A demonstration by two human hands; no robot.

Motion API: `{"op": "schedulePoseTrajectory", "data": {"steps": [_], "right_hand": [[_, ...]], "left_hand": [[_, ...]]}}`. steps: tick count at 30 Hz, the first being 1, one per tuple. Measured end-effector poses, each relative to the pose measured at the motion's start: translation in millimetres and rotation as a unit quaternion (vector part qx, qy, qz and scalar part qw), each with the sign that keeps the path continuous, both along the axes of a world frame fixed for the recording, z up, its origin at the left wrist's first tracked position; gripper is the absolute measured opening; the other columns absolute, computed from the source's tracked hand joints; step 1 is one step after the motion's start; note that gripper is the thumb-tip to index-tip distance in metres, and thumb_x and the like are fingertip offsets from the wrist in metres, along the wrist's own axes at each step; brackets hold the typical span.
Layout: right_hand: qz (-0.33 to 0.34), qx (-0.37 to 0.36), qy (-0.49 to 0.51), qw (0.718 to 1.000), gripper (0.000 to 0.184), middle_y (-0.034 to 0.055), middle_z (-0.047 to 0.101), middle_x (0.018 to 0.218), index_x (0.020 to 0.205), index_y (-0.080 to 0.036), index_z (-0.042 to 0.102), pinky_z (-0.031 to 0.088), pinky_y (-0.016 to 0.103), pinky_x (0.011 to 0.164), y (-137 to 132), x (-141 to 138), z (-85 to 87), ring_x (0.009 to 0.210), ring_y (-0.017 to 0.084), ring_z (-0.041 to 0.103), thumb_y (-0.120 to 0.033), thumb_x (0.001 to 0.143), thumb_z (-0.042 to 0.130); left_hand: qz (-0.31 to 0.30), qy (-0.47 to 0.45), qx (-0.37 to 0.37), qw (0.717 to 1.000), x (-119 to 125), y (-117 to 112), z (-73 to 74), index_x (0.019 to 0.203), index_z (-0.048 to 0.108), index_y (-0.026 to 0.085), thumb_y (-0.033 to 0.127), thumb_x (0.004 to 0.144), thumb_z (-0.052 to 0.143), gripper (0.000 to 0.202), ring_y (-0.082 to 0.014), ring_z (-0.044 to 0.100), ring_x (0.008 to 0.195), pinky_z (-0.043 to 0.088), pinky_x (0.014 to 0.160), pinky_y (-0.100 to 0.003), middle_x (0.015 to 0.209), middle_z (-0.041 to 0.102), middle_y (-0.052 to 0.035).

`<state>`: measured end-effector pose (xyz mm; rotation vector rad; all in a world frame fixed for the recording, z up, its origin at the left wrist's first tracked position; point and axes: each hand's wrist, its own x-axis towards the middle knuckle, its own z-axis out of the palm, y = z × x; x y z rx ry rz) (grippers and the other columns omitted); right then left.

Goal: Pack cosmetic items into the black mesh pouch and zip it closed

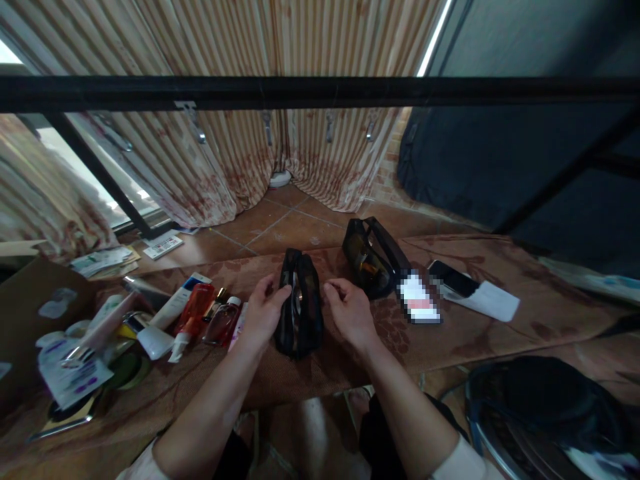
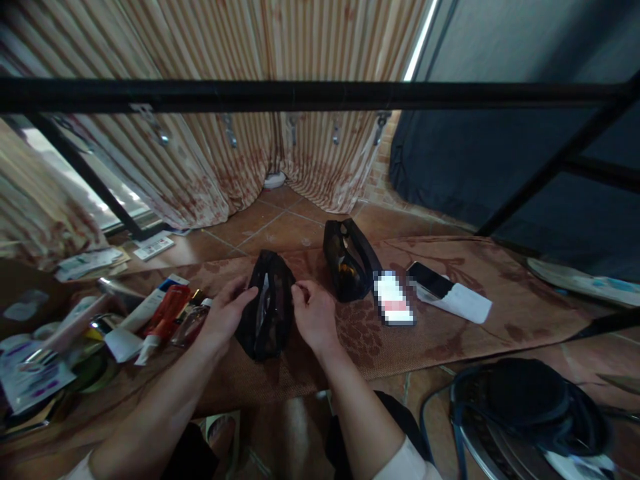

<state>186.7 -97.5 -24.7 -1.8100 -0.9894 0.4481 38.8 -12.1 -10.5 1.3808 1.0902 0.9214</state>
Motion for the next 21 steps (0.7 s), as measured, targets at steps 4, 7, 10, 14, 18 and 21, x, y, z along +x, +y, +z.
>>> {"op": "schedulePoseTrajectory", "data": {"steps": [4, 7, 10, 14, 18, 21], "right_hand": [[-0.003, 0.003, 0.002, 1.000, 0.027, 0.0069, 0.076, 0.090, 0.097, -0.017, 0.072, 0.050, 0.031, 0.081, 0.9, -1.7, 1.1, 0.084, 0.020, 0.069, -0.034, 0.090, 0.052], [0.008, -0.015, -0.007, 1.000, 0.026, 0.0075, 0.076, 0.094, 0.098, -0.017, 0.072, 0.050, 0.030, 0.082, 1.8, -4.4, 2.3, 0.087, 0.020, 0.069, -0.031, 0.091, 0.052], [0.030, -0.057, -0.030, 0.997, 0.027, 0.0096, 0.076, 0.100, 0.105, -0.016, 0.072, 0.049, 0.031, 0.083, 2.2, -7.1, 2.6, 0.090, 0.021, 0.070, -0.027, 0.092, 0.051], [0.047, -0.108, -0.060, 0.991, 0.030, 0.0121, 0.075, 0.107, 0.112, -0.015, 0.071, 0.048, 0.033, 0.088, 2.7, -7.9, 3.8, 0.100, 0.024, 0.069, -0.023, 0.095, 0.048], [0.044, -0.127, -0.065, 0.989, 0.031, 0.0145, 0.075, 0.107, 0.110, -0.014, 0.072, 0.048, 0.034, 0.090, 4.3, -4.5, 5.7, 0.106, 0.026, 0.068, -0.019, 0.095, 0.046], [0.043, -0.131, -0.057, 0.989, 0.030, 0.0157, 0.074, 0.109, 0.110, -0.013, 0.072, 0.048, 0.035, 0.092, 5.7, -2.2, 5.6, 0.108, 0.027, 0.068, -0.019, 0.094, 0.047]], "left_hand": [[-0.093, 0.191, 0.287, 0.934, -14.3, 9.2, 8.9, 0.093, 0.073, 0.024, 0.015, 0.074, 0.063, 0.022, -0.0272, 0.046, 0.136, 0.031, 0.116, -0.047, 0.141, 0.055, -0.0061], [-0.180, 0.315, 0.361, 0.859, -26.0, 11.1, 17.9, 0.084, 0.075, 0.025, 0.012, 0.075, 0.060, 0.022, -0.0322, 0.038, 0.140, 0.027, 0.113, -0.059, 0.147, 0.050, -0.0064], [-0.248, 0.412, 0.402, 0.779, -29.5, 4.2, 23.7, 0.084, 0.077, 0.026, 0.015, 0.071, 0.064, 0.021, -0.0400, 0.031, 0.143, 0.018, 0.108, -0.073, 0.152, 0.044, -0.0126], [-0.276, 0.445, 0.439, 0.730, -15.4, -17.1, 31.4, 0.085, 0.078, 0.022, 0.021, 0.074, 0.065, 0.017, -0.0425, 0.035, 0.139, 0.019, 0.106, -0.072, 0.149, 0.046, -0.0174], [-0.300, 0.476, 0.421, 0.711, 4.5, -30.4, 35.3, 0.085, 0.077, 0.018, 0.019, 0.080, 0.057, 0.020, -0.0362, 0.057, 0.108, 0.039, 0.091, -0.056, 0.107, 0.070, -0.0188], [-0.311, 0.501, 0.408, 0.697, 16.0, -30.0, 33.2, 0.082, 0.075, 0.016, 0.017, 0.081, 0.054, 0.021, -0.0362, 0.060, 0.098, 0.037, 0.091, -0.059, 0.091, 0.072, -0.0183]]}}
